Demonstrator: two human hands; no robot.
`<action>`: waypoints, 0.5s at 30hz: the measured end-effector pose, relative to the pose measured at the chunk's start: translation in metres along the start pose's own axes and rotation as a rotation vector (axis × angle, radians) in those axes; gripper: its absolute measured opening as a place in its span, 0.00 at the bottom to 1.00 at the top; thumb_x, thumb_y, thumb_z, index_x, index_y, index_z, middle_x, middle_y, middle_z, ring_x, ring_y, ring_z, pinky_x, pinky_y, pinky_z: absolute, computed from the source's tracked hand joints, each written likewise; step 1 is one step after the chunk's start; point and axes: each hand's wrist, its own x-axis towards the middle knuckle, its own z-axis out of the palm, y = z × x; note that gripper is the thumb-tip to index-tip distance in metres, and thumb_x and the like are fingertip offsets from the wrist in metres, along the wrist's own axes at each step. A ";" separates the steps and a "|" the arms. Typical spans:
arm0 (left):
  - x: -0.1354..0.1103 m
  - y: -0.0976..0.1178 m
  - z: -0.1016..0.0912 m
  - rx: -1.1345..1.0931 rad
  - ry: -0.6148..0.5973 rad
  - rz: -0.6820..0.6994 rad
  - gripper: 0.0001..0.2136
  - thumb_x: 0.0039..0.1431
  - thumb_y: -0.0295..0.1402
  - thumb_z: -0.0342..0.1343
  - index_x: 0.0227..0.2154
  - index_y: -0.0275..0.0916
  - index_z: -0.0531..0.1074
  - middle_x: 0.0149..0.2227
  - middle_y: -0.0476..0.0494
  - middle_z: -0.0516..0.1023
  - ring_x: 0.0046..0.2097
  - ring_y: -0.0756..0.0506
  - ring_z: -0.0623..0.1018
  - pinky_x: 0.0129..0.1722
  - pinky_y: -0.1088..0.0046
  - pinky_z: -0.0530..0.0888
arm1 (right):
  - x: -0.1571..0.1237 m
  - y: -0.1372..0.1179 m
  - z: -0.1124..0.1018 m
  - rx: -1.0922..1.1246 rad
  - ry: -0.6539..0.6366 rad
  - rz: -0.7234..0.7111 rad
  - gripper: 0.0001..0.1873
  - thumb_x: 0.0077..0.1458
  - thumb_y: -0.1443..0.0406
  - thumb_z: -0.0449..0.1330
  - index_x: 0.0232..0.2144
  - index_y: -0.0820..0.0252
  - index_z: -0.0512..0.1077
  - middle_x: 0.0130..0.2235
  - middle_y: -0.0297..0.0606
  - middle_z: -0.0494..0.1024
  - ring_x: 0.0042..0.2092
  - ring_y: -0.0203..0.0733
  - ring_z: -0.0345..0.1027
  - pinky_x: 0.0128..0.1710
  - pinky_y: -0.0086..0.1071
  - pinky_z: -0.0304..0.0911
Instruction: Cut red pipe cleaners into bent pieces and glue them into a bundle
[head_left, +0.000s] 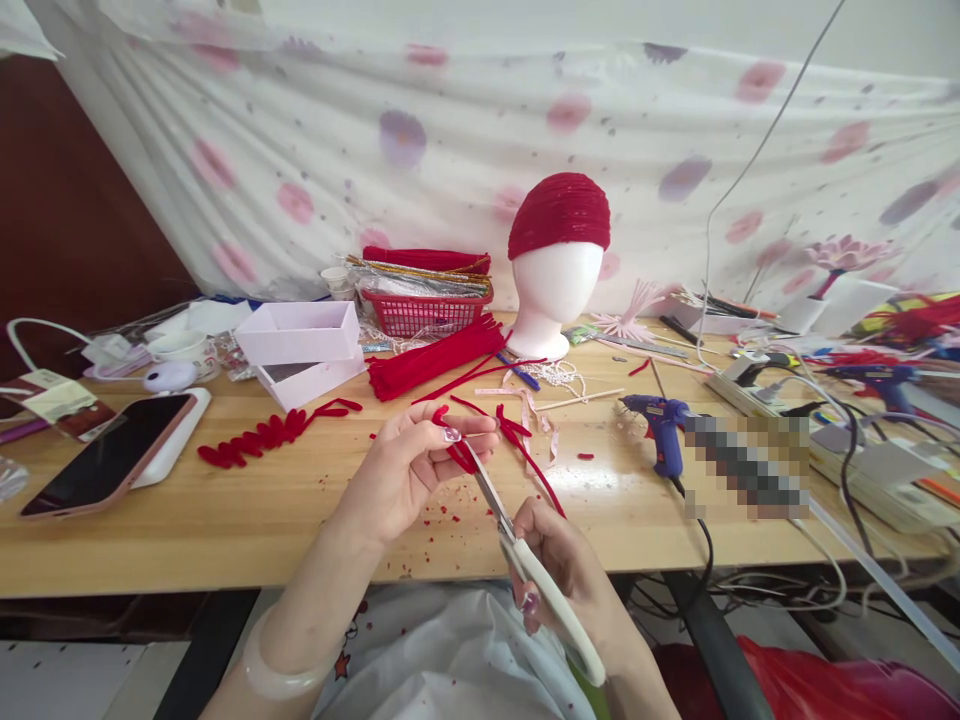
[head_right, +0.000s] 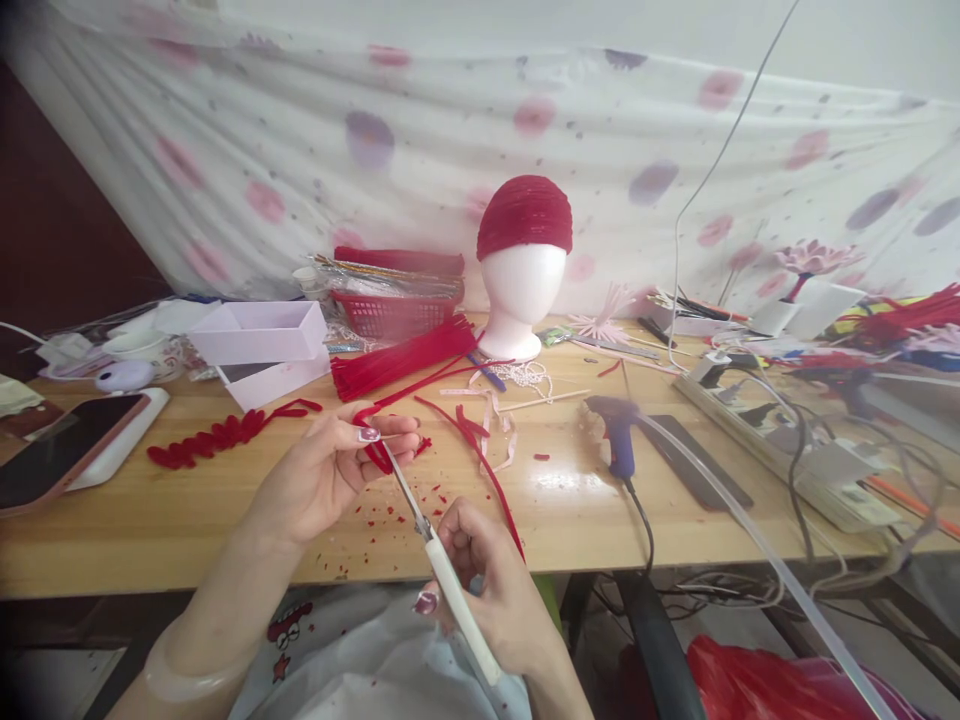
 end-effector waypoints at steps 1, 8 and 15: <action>0.000 0.000 0.001 -0.006 0.008 0.005 0.04 0.47 0.23 0.60 0.26 0.35 0.77 0.34 0.39 0.87 0.35 0.41 0.86 0.39 0.66 0.82 | 0.000 0.000 0.000 0.004 0.001 0.008 0.28 0.45 0.47 0.72 0.31 0.55 0.61 0.24 0.26 0.67 0.20 0.29 0.55 0.18 0.24 0.54; 0.000 -0.002 0.003 -0.046 0.031 0.034 0.04 0.46 0.22 0.61 0.26 0.34 0.77 0.33 0.41 0.87 0.34 0.44 0.86 0.37 0.71 0.82 | 0.001 0.002 0.000 0.060 0.008 0.025 0.28 0.42 0.51 0.76 0.31 0.56 0.62 0.23 0.24 0.67 0.19 0.27 0.54 0.17 0.22 0.55; -0.001 -0.001 0.000 -0.023 0.058 0.027 0.05 0.45 0.23 0.62 0.27 0.36 0.74 0.33 0.42 0.87 0.33 0.43 0.86 0.37 0.69 0.82 | 0.002 0.001 0.002 0.088 0.015 0.039 0.29 0.43 0.48 0.75 0.30 0.56 0.62 0.24 0.23 0.66 0.18 0.27 0.55 0.15 0.22 0.55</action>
